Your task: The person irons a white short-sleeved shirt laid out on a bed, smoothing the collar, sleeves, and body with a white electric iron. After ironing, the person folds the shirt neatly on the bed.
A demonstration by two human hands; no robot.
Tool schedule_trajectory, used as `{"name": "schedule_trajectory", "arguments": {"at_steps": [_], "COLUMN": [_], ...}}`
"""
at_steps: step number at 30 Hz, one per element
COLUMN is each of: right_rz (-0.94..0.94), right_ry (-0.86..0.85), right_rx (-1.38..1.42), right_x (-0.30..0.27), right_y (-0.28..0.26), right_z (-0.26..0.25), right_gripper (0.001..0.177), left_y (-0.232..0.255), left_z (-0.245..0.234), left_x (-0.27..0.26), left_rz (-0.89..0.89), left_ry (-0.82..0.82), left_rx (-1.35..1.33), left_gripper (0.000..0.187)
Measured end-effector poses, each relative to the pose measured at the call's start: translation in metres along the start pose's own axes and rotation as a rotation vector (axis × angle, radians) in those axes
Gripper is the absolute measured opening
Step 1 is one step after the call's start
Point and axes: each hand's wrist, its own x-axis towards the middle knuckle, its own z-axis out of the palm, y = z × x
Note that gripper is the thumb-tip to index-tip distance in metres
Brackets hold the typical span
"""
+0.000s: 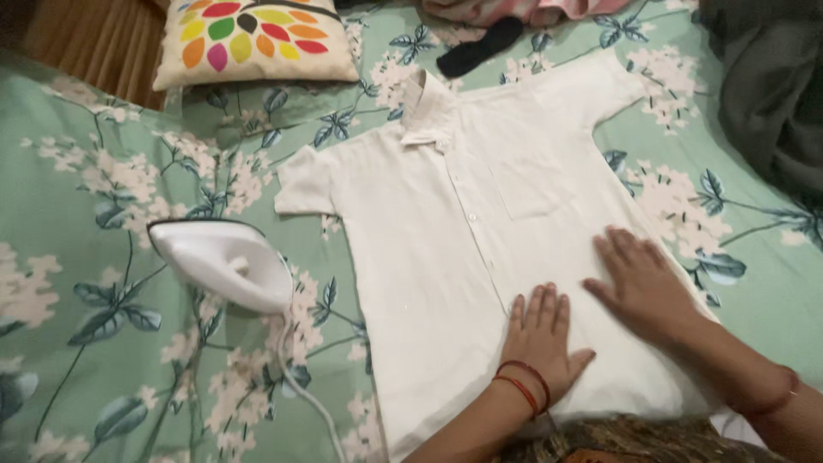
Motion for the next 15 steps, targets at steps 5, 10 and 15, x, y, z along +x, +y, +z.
{"name": "schedule_trajectory", "arguments": {"at_steps": [5,10,15], "right_rz": [0.039,-0.067,-0.172], "right_ry": [-0.002,0.31,0.413], "right_rx": [-0.156,-0.12,0.006], "right_x": [-0.073,-0.103,-0.078], "right_y": [0.025,0.018,-0.015], "right_z": [-0.001,0.002,-0.003], "right_gripper": [0.081,0.083,0.078], "left_y": [0.027,0.026,0.007], "left_z": [0.019,0.026,0.02], "left_x": [-0.04,-0.072,-0.101], "left_rz": [0.191,0.411,0.277], "left_ry": [0.005,0.019,0.06], "left_rx": [0.141,0.314,0.273], "left_gripper": [0.079,0.065,0.051]}}
